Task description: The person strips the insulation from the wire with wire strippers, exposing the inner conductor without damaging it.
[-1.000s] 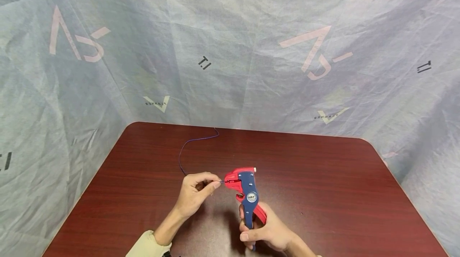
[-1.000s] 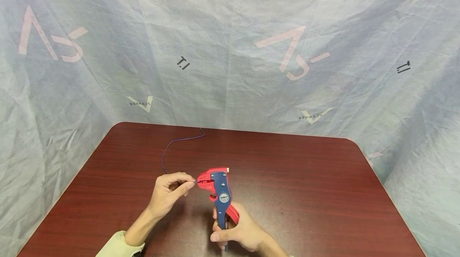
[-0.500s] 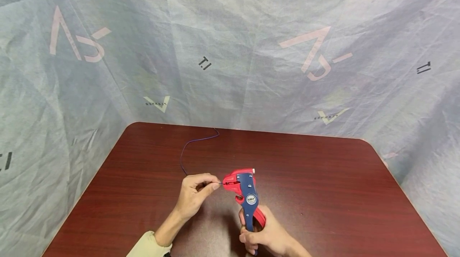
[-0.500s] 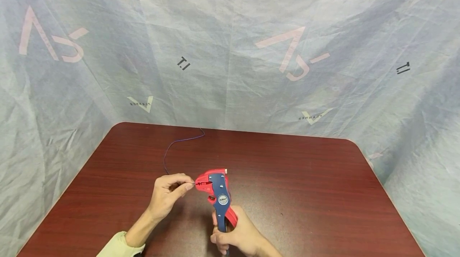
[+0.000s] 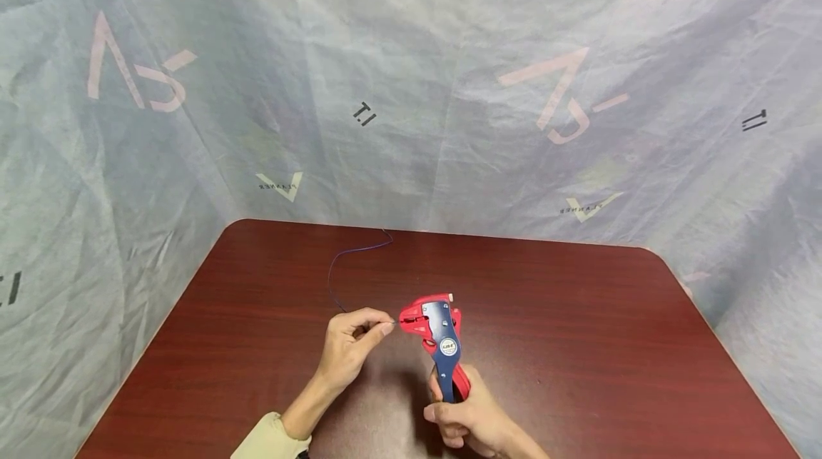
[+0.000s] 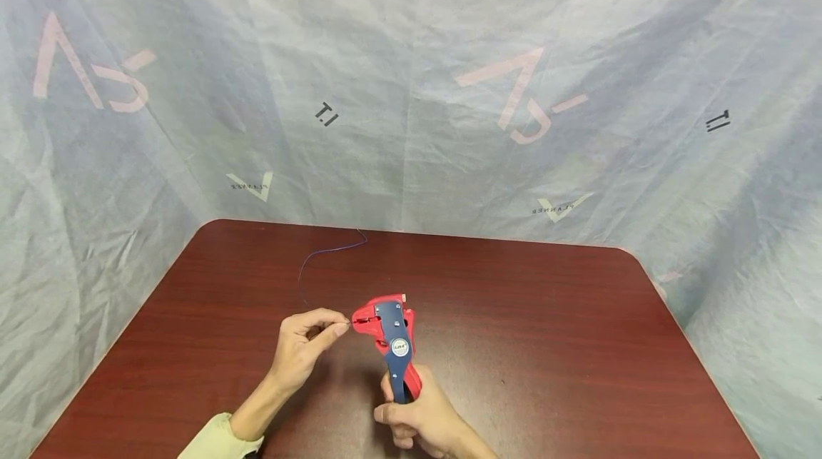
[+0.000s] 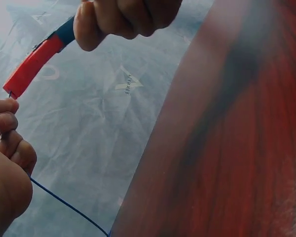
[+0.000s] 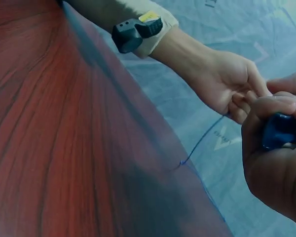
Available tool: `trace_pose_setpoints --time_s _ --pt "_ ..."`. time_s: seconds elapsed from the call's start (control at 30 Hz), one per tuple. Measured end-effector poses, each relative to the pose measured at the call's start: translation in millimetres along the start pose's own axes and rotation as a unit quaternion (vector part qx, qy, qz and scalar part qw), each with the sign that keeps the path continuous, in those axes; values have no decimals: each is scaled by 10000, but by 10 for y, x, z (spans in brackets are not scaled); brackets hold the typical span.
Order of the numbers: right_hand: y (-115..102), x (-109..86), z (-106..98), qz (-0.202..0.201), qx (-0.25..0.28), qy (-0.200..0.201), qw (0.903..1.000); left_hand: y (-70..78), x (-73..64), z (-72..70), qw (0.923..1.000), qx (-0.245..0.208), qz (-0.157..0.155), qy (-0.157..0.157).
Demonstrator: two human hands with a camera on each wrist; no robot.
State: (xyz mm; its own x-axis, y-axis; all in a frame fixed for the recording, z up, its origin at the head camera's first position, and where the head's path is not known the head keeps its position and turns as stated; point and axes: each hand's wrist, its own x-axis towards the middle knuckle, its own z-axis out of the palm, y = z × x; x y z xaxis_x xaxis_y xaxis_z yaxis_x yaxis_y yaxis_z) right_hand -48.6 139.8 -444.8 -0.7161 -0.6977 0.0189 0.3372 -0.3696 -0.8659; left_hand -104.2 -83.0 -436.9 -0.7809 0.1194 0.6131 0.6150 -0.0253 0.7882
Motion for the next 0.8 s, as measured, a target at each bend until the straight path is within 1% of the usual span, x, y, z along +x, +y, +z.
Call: trace_pose_setpoints --time_s 0.03,0.13,0.27,0.37,0.6,0.73,0.8 --pt "5 3 -9 -16 4 2 10000 -3 -4 -1 10000 20 -71 22" --pt "12 7 -34 -106 87 -196 9997 -9 -11 -6 10000 -77 -43 32" --pt "8 13 -50 -148 111 -339 9993 -8 0 -11 9994 -271 228 23" --pt "0 12 -59 -159 95 -376 9991 4 9 -16 9990 -338 307 6" --pt "-19 -5 -80 -103 -7 -376 9992 20 8 -23 9990 -334 294 -37" --pt "-29 -19 -85 -105 -48 -406 9991 41 12 -35 9997 -170 191 -30" --pt "-36 -24 -85 -111 -42 -438 9990 53 17 -38 9995 -167 250 -32"
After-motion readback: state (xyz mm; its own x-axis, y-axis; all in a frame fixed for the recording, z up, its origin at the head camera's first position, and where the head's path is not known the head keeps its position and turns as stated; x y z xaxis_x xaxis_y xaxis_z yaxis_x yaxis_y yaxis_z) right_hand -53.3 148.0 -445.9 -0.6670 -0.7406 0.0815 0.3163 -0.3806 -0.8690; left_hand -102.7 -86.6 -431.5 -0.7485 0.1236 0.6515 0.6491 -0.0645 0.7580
